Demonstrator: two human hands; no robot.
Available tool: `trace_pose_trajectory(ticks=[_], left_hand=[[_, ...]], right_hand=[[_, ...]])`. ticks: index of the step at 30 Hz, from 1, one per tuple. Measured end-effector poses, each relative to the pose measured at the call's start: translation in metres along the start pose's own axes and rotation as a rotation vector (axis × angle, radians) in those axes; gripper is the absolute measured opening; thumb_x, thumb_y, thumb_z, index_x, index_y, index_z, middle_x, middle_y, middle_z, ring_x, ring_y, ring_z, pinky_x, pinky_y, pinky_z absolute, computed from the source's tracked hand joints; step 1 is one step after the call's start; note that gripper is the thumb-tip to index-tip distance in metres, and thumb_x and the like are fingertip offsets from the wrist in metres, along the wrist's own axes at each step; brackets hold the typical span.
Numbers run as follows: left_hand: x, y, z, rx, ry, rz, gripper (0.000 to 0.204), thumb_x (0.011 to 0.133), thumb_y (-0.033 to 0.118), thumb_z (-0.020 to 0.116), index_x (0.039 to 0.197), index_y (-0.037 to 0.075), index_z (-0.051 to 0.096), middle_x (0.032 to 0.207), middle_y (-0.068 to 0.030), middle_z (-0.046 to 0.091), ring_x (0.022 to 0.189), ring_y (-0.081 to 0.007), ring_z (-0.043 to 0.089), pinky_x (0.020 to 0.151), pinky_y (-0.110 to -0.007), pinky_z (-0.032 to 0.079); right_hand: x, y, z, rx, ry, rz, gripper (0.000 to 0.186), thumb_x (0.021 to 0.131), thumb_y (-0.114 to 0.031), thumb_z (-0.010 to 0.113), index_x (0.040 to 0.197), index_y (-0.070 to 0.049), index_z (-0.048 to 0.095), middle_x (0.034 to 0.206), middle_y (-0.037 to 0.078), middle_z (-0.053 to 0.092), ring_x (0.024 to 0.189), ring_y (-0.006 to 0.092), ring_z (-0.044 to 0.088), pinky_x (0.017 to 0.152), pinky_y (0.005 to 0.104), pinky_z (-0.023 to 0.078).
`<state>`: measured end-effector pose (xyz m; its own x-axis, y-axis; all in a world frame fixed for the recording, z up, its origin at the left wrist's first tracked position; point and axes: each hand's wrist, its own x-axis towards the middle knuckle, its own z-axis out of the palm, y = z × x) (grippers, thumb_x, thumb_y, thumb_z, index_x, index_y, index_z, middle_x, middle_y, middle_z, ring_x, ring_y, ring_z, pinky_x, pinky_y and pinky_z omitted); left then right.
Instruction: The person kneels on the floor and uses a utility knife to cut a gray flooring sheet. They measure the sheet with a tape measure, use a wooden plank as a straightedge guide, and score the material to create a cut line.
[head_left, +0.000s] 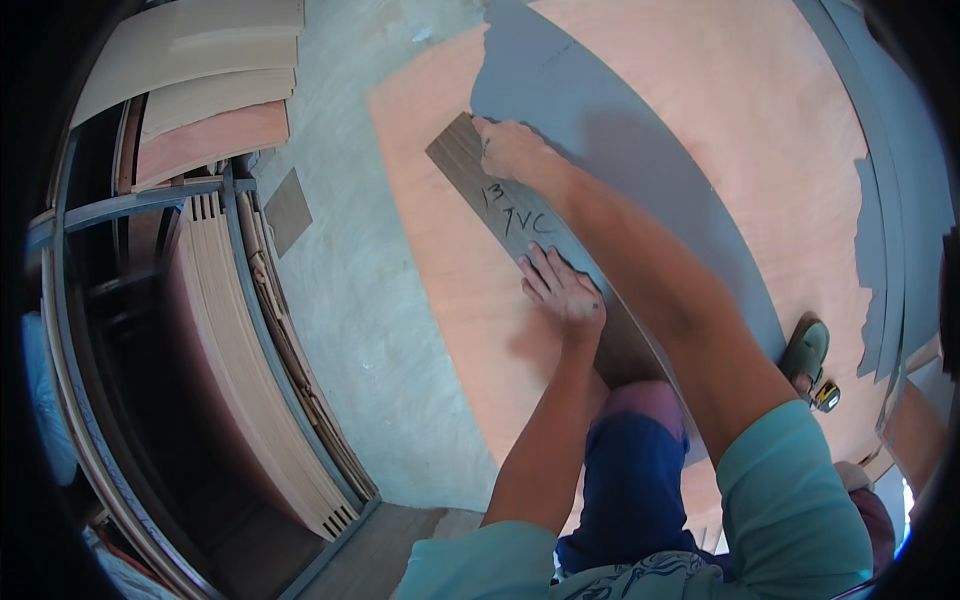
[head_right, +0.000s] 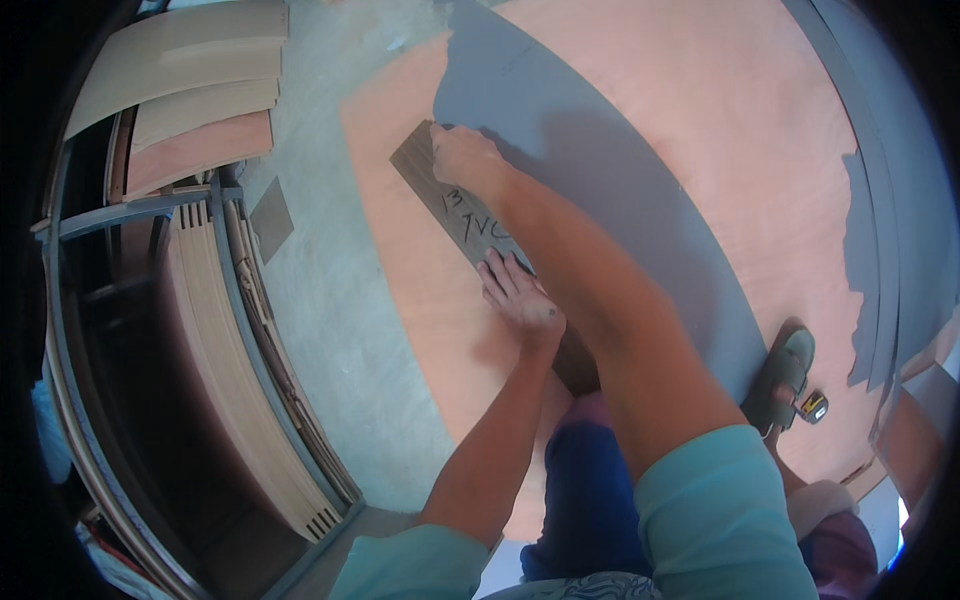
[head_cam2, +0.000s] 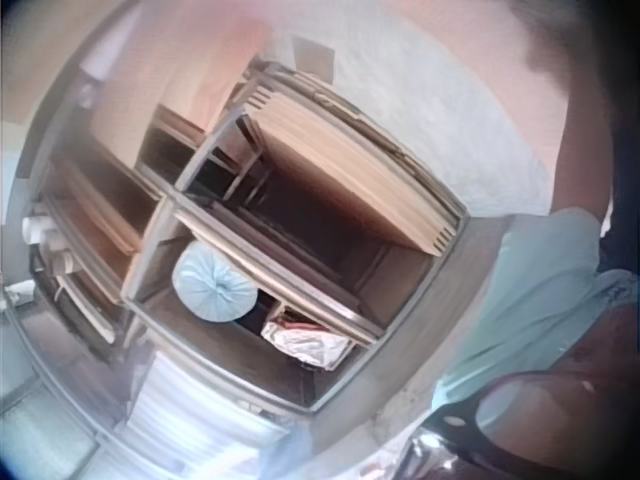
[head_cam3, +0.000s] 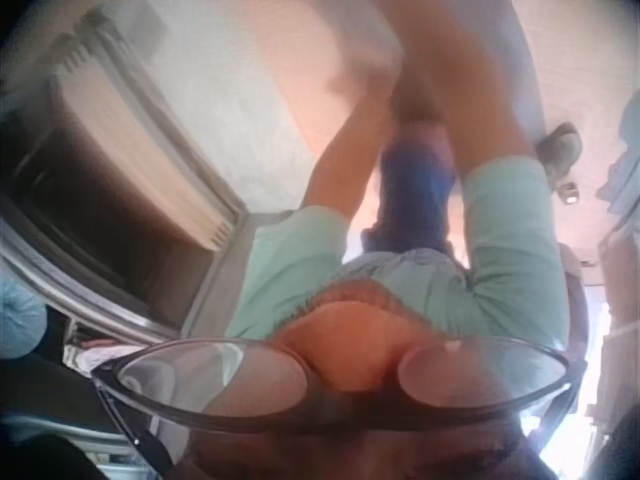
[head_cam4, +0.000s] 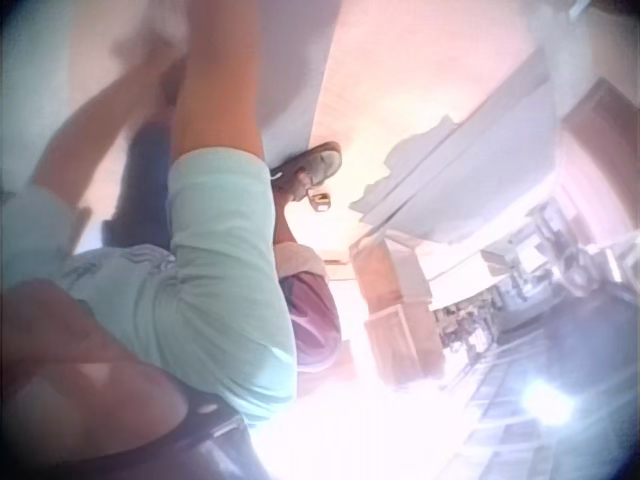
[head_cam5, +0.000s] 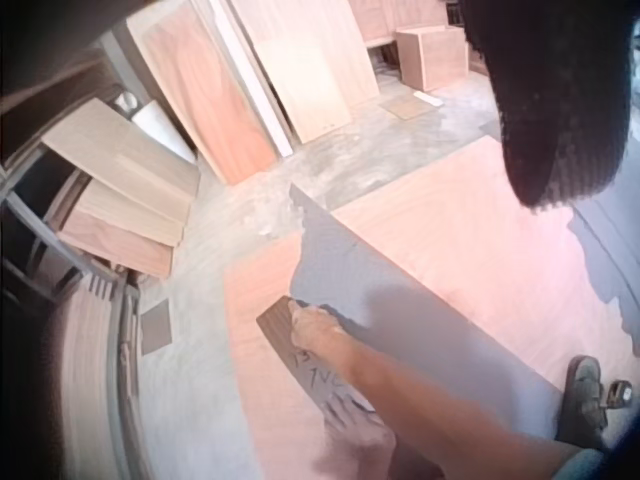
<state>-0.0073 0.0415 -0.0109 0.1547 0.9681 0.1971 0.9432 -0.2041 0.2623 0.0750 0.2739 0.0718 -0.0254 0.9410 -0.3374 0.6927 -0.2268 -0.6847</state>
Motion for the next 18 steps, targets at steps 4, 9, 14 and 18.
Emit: trace_pose_trajectory(ticks=[4,9,14,18], left_hand=[[0.001,0.000,0.003,-0.009,-0.006,-0.003,0.052,0.093,0.018,0.043,0.136,-0.012,0.043,0.152,-0.0296,0.031,0.139,-0.0523,0.026,0.108,-0.061,0.027],[0.005,-0.010,0.005,-0.086,0.013,-0.096,0.050,0.095,0.020,0.044,0.137,-0.006,0.045,0.153,-0.0237,0.033,0.142,-0.0464,0.026,0.108,-0.060,0.028],[0.094,-0.019,-0.017,-0.071,-0.244,-0.234,0.047,0.099,0.023,0.042,0.142,0.006,0.046,0.156,-0.0152,0.034,0.144,-0.0407,0.024,0.109,-0.058,0.028],[0.149,-0.040,-0.001,0.076,-0.071,-0.197,0.046,0.101,0.024,0.037,0.144,0.008,0.046,0.159,-0.0121,0.029,0.146,-0.0387,0.022,0.112,-0.059,0.025]], right_hand=[[-0.063,0.036,0.008,0.012,-0.008,-0.030,0.064,0.081,-0.007,0.059,0.143,-0.012,0.045,0.101,0.026,0.068,0.093,0.0451,0.067,0.084,0.0499,0.054],[-0.182,0.057,0.021,-0.020,-0.044,0.046,0.071,0.078,-0.006,0.062,0.146,-0.012,0.043,0.085,0.024,0.069,0.080,0.0467,0.066,0.073,0.0527,0.054],[-0.241,0.080,0.005,-0.055,-0.167,0.207,0.053,0.082,-0.010,0.056,0.134,-0.002,0.050,0.090,0.028,0.068,0.085,0.0464,0.066,0.078,0.0537,0.053],[-0.226,0.078,0.025,-0.046,-0.116,0.229,0.047,0.083,-0.012,0.055,0.126,0.006,0.051,0.089,0.031,0.066,0.085,0.0494,0.065,0.078,0.0539,0.053]])
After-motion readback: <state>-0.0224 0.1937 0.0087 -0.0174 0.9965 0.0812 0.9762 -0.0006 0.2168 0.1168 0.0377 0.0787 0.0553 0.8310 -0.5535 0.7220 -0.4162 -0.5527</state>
